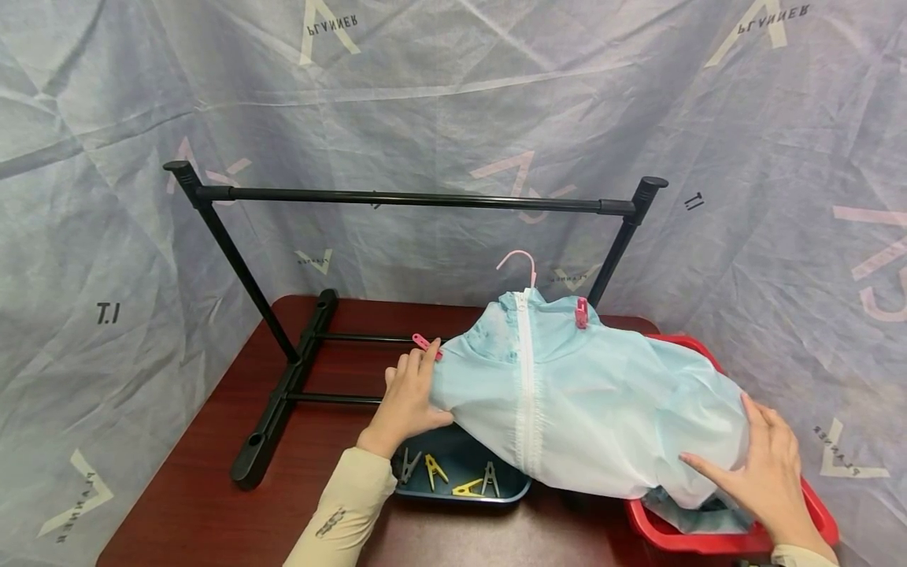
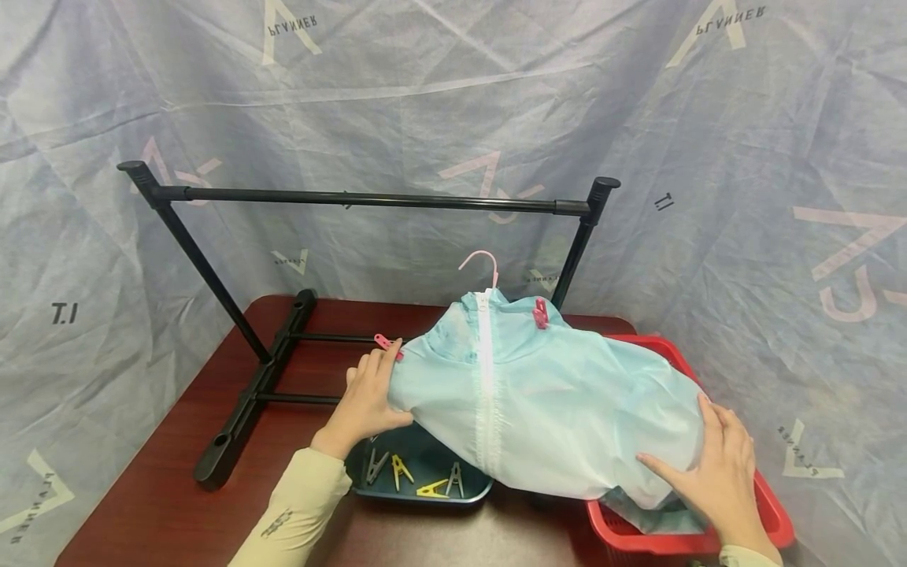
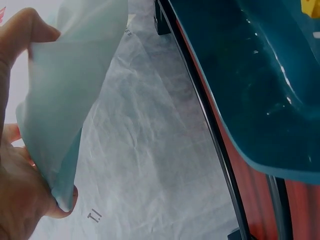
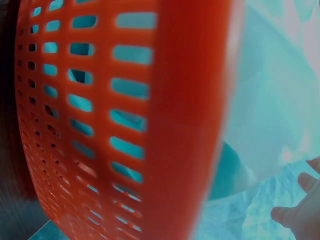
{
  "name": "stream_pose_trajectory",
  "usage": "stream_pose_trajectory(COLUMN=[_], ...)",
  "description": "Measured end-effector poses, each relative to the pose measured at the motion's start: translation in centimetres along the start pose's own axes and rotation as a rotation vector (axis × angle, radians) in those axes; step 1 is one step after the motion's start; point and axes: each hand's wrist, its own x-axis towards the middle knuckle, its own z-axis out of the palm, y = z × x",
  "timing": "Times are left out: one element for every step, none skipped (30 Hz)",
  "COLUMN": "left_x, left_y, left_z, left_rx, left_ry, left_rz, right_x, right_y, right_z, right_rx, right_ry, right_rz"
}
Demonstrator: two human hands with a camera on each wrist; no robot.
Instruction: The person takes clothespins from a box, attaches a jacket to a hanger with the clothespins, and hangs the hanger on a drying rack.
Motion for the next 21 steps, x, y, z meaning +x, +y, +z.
stream_pose_trajectory(left_x=[0.0,-0.1,-0.1,-0.1,-0.2,-0.2,-0.2,-0.3,-0.3,-0.3,-0.4,-0.4,-0.4,-0.4,-0.5,-0.5,-0.5,-0.6,-0.6,-0.6,-0.7], left_y=[0.0,-0.1,-0.2,-0.2,-0.3,-0.4,-0.4,-0.5,-0.5,-0.6,-0.6,-0.7,-0.7,-0.8,-0.9,-0.9,-1.0,-1.1,-1.1,-1.2,-1.2], left_z=[-0.1,-0.1,-0.1,-0.2,-0.2,-0.2,-0.2,-0.3,-0.3,-0.3,-0.4,-0.4,-0.4,-0.5,-0.5,-0.5,-0.6,-0.6,-0.7,-0.7,-0.8], left_rx=[-0.001,-0.003,-0.003,0.0,0.001,-0.001,-0.002,-0.004,-0.008,-0.009,-0.013,-0.014,-0.014,-0.014,-0.016,-0.015,-0.016,-0.017,-0.02,-0.017,-0.019], left_ry=[-0.001,0.0,-0.001,-0.001,-0.001,-0.001,0.002,0.002,0.003,0.006,0.008,0.009,0.012,0.014,0.018,0.02,0.021,0.023,0.025,0.026,0.026], left_rz=[-0.006,-0.012,-0.017,-0.022,-0.025,-0.029,-0.031,-0.035,-0.038,-0.041,-0.043,-0.046,-0.048,-0.05,-0.052,-0.055,-0.058,-0.062,-0.067,-0.071,-0.077], right_x=[0.0,0.0,0.0,0.0,0.0,0.0,0.0,0.0,0.0,0.0,0.0,0.0,0.0,-0.1,-0.1,-0.1,-0.1,-0.1,0.0,0.0,0.0], right_y=[0.0,0.0,0.0,0.0,0.0,0.0,0.0,0.0,0.0,0.0,0.0,0.0,0.0,0.0,0.0,0.0,0.1,0.1,0.2,0.2,0.2], right_z=[0.0,0.0,0.0,0.0,0.0,0.0,0.0,0.0,0.0,0.0,0.0,0.0,0.0,0.0,0.0,0.0,0.0,0.0,0.0,0.0,0.0], right_rx=[0.0,-0.001,-0.002,-0.001,-0.002,-0.004,-0.006,-0.008,-0.009,-0.011,-0.013,-0.014,-0.016,-0.016,-0.016,-0.017,-0.018,-0.02,-0.023,-0.027,-0.031], right_ry=[-0.002,-0.003,-0.004,-0.004,-0.006,-0.01,-0.015,-0.02,-0.026,-0.031,-0.036,-0.041,-0.043,-0.044,-0.045,-0.046,-0.046,-0.048,-0.051,-0.055,-0.06], right_rz=[0.001,0.002,0.004,0.005,0.008,0.013,0.018,0.024,0.027,0.029,0.031,0.033,0.031,0.028,0.026,0.025,0.025,0.027,0.029,0.033,0.038])
